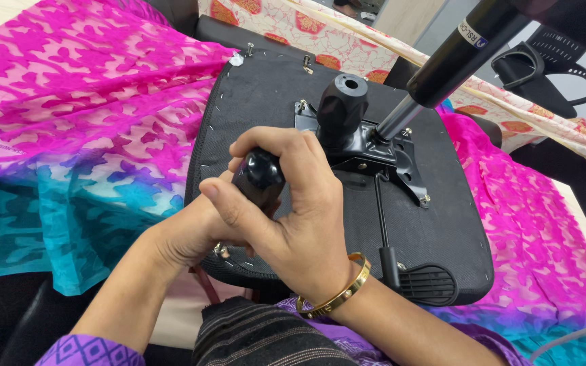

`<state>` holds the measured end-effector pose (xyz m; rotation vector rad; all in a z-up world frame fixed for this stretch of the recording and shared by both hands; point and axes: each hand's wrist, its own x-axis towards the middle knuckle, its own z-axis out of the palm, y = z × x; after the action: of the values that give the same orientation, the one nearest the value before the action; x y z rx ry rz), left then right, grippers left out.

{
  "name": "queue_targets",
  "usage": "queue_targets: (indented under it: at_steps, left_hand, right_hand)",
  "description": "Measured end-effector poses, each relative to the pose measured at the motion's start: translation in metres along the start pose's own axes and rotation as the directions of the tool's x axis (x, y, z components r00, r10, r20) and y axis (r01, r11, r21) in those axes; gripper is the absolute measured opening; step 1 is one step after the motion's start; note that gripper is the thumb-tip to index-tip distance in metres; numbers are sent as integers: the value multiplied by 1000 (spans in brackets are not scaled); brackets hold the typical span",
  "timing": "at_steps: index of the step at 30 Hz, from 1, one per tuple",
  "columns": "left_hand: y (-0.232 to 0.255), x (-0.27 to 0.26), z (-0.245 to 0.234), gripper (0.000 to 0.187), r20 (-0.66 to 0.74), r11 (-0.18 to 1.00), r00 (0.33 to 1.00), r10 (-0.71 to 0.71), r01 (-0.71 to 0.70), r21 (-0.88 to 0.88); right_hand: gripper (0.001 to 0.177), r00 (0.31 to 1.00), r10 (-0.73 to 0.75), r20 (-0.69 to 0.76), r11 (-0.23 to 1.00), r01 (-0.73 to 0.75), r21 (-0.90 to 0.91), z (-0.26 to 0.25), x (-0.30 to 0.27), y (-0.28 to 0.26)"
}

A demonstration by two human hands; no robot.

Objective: The person uses a screwdriver to tighten screws on the underside of an office chair seat, securing the central gas lift and base plate. The person works on multiple screws around the central mechanism and finishes by placing the screwdriver on the seat.

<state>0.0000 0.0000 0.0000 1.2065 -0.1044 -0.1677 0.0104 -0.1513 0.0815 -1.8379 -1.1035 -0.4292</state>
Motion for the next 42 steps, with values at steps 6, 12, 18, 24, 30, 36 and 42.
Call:
queue_targets:
  at_steps: [6,12,18,24,30,36,42]
  left_hand:
    - [-7,8,-25,52,179,991,979,-96,110,-70]
    - [4,-4,18,47,-70,957,962,262,-251,143]
    - [-8,-25,82,18,-507,842,682,528,-339,420]
    - [-18,-7,55,11,-411,848,776,478,-286,446]
    - [-24,-6,25,14,-158,959,948,277,-261,113]
    - [-14,-7,12,58,-138,994,984,112,-108,35]
    - [-5,-8,4,72,-85,1000,996,3,0,31]
  right_hand:
    - [35,999,27,33,993,-30,110,3,0,7]
    - [38,1000,15,6,998,-16,56,-5,-4,9]
    - [34,994,-29,-106,995,19,-97,3,0,6]
    - [35,989,-27,-144,991,7,-136,2,1,7]
    - [40,993,106,-43,986,-100,135,2,-8,10]
    - [39,1000,3,28,991,-7,132,4,-12,11]
    - [42,999,-41,20,998,40,53,0,-5,6]
